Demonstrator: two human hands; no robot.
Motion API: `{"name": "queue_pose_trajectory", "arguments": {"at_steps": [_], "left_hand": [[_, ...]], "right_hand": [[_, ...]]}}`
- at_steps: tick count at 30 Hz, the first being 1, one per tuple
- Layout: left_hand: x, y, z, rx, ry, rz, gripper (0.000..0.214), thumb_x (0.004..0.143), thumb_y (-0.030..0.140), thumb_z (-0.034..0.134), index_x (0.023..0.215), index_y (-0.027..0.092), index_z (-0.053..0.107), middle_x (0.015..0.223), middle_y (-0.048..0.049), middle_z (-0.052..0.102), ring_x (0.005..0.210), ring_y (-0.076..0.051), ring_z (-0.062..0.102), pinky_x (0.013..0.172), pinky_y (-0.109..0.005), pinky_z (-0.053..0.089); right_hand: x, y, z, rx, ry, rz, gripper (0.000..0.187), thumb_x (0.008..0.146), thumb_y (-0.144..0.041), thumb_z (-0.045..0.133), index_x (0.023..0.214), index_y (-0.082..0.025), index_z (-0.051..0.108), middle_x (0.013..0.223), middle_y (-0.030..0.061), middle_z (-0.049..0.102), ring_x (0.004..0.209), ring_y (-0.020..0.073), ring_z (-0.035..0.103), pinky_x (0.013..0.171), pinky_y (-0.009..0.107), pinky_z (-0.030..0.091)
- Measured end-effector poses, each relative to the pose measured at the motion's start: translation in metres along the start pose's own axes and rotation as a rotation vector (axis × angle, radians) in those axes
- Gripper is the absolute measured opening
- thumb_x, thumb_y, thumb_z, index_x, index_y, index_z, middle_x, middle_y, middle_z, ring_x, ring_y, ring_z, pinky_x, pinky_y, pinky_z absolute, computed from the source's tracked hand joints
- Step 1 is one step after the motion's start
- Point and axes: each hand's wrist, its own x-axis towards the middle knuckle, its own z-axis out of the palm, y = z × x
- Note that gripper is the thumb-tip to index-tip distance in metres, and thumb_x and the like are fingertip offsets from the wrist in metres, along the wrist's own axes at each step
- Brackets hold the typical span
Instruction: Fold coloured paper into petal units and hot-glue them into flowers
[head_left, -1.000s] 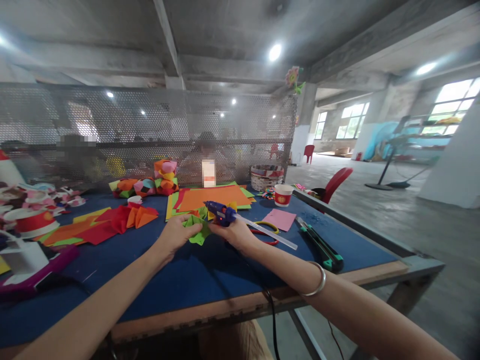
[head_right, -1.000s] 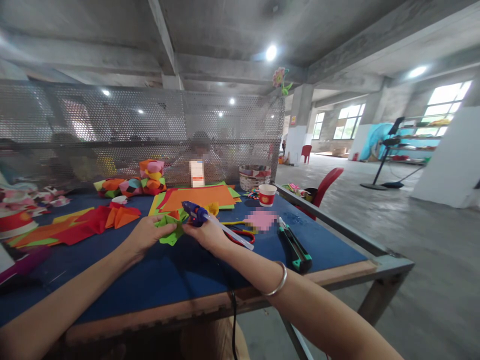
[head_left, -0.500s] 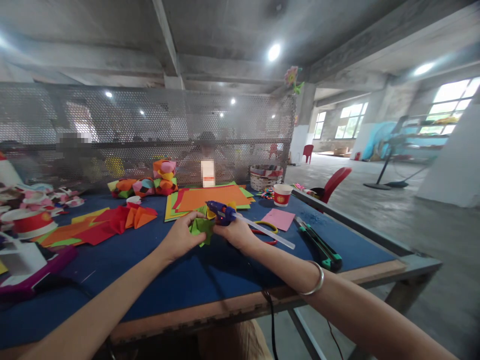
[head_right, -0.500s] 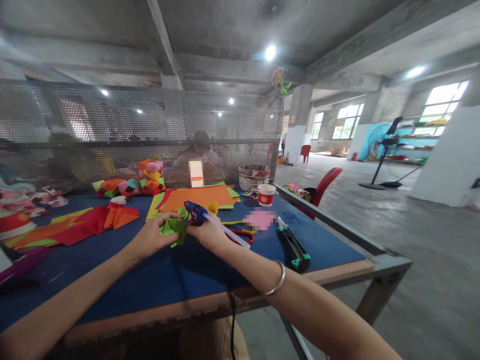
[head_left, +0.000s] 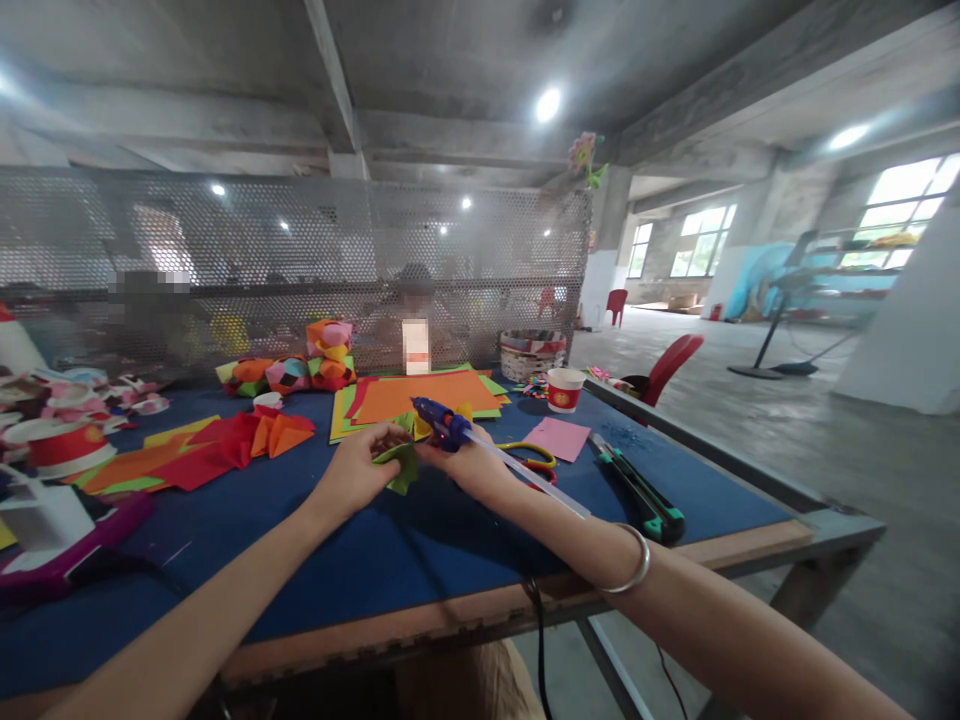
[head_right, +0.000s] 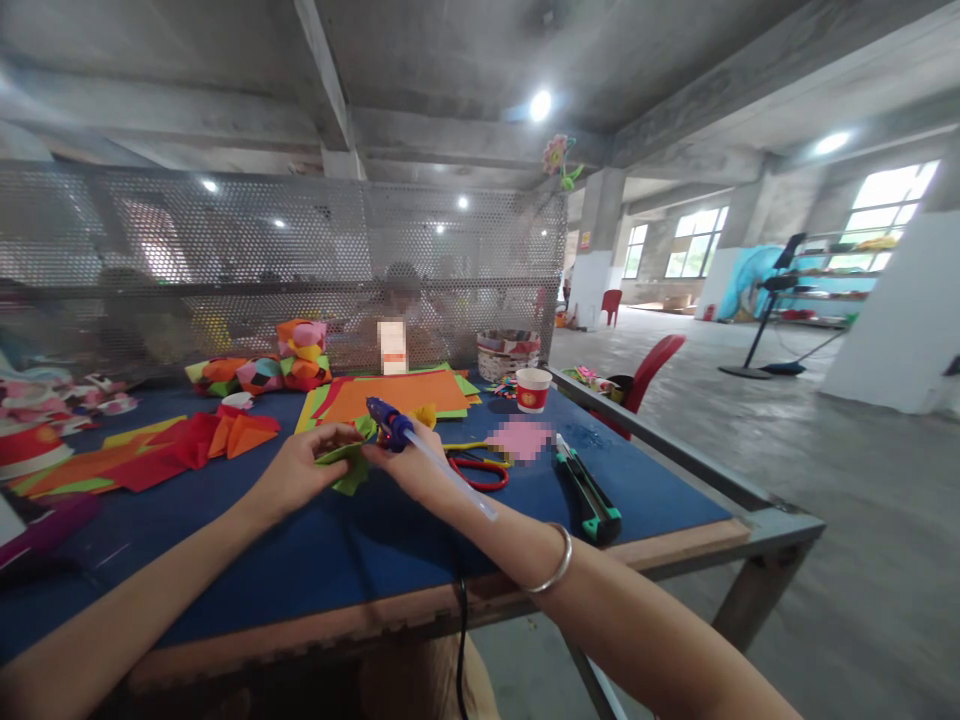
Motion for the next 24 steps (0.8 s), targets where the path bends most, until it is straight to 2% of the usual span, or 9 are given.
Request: {"name": "queue_pose_trajectory", "arguments": {"at_steps": [5,7,10,13,16,20,24], "left_hand": [[0.001,0.003,-0.004,-0.074,0.088,-0.053,0.03,0.059,0.027,0.073,0.087,0.018,0.069,0.091,-0.0084,0.077,0.093,-0.027,0.073,0.091,-0.039,0.055],[0.001,0.004,-0.004,-0.113,0.101,-0.056,0.031,0.059,0.029,0.075,0.087,0.018,0.068,0.092,-0.0089,0.078,0.096,-0.028,0.073,0.093,-0.04,0.055],[-0.001,0.005,-0.001,-0.141,0.102,-0.025,0.033,0.06,0.031,0.076,0.088,0.018,0.067,0.092,-0.0085,0.077,0.096,-0.027,0.073,0.093,-0.039,0.055],[-0.002,0.004,0.004,-0.128,0.106,0.043,0.032,0.063,0.034,0.075,0.089,0.019,0.067,0.091,-0.0075,0.077,0.092,-0.025,0.073,0.091,-0.038,0.057],[-0.004,0.003,0.006,-0.082,0.108,0.093,0.031,0.069,0.036,0.073,0.093,0.018,0.067,0.093,-0.0082,0.076,0.092,-0.024,0.072,0.088,-0.037,0.057],[-0.009,0.009,0.005,0.045,0.056,0.164,0.036,0.072,0.035,0.071,0.104,0.017,0.066,0.103,-0.0112,0.076,0.099,-0.026,0.071,0.086,-0.037,0.056],[-0.013,0.014,0.003,0.177,0.033,0.239,0.035,0.075,0.031,0.066,0.107,0.017,0.066,0.107,-0.0115,0.075,0.095,-0.025,0.071,0.086,-0.037,0.054]], "right_hand": [[-0.001,0.0,0.0,0.044,-0.063,0.03,0.025,0.072,-0.04,0.075,0.084,-0.019,0.069,0.069,0.0007,0.063,0.066,0.0173,0.057,0.058,0.028,0.046],[-0.003,-0.002,0.001,0.087,-0.095,0.032,0.028,0.072,-0.037,0.076,0.093,-0.018,0.071,0.068,-0.0001,0.063,0.063,0.0159,0.055,0.055,0.027,0.044],[-0.006,-0.005,0.003,0.228,-0.17,0.087,0.05,0.067,-0.036,0.08,0.112,-0.017,0.069,0.069,-0.0027,0.062,0.054,0.011,0.049,0.049,0.024,0.041],[-0.006,-0.007,0.004,0.341,-0.223,0.122,0.064,0.06,-0.037,0.084,0.118,-0.019,0.065,0.07,-0.0048,0.06,0.049,0.0075,0.042,0.044,0.022,0.038],[-0.004,-0.004,0.004,0.349,-0.221,0.118,0.052,0.06,-0.036,0.081,0.106,-0.019,0.066,0.068,-0.0046,0.059,0.049,0.0075,0.041,0.045,0.022,0.039],[0.0,0.002,0.002,0.175,-0.115,0.081,0.025,0.063,-0.031,0.073,0.084,-0.018,0.066,0.068,-0.0014,0.061,0.057,0.012,0.049,0.053,0.026,0.043],[0.001,0.005,0.0,0.007,-0.016,-0.006,0.019,0.063,-0.026,0.069,0.081,-0.02,0.065,0.075,0.0012,0.067,0.069,0.0175,0.058,0.062,0.029,0.047]]}}
